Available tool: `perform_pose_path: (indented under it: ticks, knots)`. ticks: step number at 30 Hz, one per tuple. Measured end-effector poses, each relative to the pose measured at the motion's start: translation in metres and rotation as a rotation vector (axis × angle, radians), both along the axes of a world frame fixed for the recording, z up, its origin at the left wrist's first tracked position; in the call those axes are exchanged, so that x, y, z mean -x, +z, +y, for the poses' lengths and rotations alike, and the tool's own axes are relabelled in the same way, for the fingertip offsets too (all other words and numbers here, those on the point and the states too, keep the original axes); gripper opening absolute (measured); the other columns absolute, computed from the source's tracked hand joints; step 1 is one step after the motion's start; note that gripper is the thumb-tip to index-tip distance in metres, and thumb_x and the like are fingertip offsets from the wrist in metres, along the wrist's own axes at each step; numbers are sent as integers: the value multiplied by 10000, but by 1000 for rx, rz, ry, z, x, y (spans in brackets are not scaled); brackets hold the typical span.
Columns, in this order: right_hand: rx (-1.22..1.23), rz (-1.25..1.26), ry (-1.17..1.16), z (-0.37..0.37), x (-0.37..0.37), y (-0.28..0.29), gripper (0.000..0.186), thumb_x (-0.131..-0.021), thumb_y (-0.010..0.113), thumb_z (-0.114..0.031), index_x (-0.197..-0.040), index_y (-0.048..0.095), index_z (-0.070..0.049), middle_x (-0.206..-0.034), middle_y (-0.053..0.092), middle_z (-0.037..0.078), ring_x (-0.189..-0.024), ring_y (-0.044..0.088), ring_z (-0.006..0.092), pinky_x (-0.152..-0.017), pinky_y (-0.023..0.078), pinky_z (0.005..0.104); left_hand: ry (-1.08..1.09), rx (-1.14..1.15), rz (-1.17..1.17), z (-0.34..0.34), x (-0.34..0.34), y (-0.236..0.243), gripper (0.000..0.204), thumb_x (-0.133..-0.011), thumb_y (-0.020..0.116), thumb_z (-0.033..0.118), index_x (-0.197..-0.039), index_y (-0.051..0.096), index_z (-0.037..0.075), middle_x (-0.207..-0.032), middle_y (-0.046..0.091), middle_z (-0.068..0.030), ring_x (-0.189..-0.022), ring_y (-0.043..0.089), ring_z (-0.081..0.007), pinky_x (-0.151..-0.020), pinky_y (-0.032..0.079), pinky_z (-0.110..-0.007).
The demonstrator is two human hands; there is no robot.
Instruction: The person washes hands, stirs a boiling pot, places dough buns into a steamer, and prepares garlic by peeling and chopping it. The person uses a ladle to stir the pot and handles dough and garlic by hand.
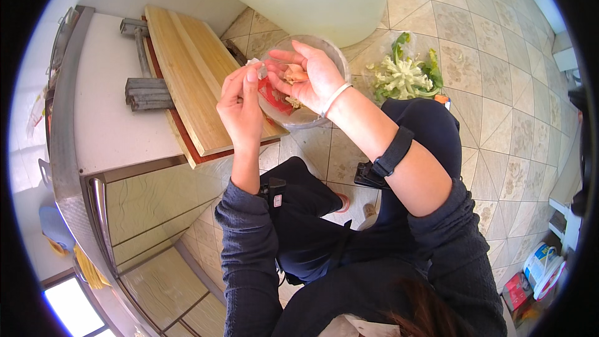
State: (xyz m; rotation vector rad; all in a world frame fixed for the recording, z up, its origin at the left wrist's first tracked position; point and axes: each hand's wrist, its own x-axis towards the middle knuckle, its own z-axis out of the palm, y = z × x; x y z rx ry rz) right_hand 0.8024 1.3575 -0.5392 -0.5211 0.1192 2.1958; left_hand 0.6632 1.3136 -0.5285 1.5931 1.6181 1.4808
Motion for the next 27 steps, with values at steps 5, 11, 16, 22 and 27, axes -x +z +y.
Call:
perform_pose_path:
  ticks: [5, 11, 16, 22, 27]
  knots:
    - [-52, -132, -62, 2, -6, -4, 298, -940, 526, -265, -1050, 578, 7, -817, 577, 49, -639, 525, 118, -527, 424, 209, 79, 290, -277, 12, 7, -16, 234, -905, 634, 179, -1099, 588, 57, -851, 590, -16, -518, 361, 5, -455, 244, -186]
    - [-374, -471, 28, 2, -11, -4, 251, -901, 592, -216, -1023, 627, 1, -697, 553, -6, -563, 463, 68, -438, 325, 183, 14, 473, -1102, 23, 11, -19, 327, -970, 494, 261, -1169, 460, 4, -1078, 539, -135, -816, 505, -148, -692, 438, -260]
    - [-636, -923, -102, 4, 2, -9, 287, -830, 549, -95, -1082, 642, 7, -795, 701, 109, -724, 668, 170, -714, 510, 279, -51, 496, -1339, 19, 12, -13, 368, -981, 382, 216, -1216, 395, -66, -1245, 456, -239, -1143, 475, -321, -991, 415, -402]
    - [-1044, -1220, -89, -2, 6, -17, 231, -820, 608, -153, -1013, 696, -62, -820, 681, 184, -762, 668, 301, -748, 520, 355, -160, 456, -1302, 14, 22, -11, 435, -858, 369, -4, -1283, 325, -89, -1341, 387, -281, -1251, 416, -354, -1081, 348, -439]
    - [-1200, -1247, 33, -11, 14, -15, 245, -840, 672, -238, -999, 706, -55, -753, 689, 132, -600, 634, 185, -620, 500, 287, -296, 411, -1076, 7, 23, -7, 547, -828, 356, -54, -1357, 230, -110, -1388, 350, -269, -1287, 388, -337, -1107, 319, -413]
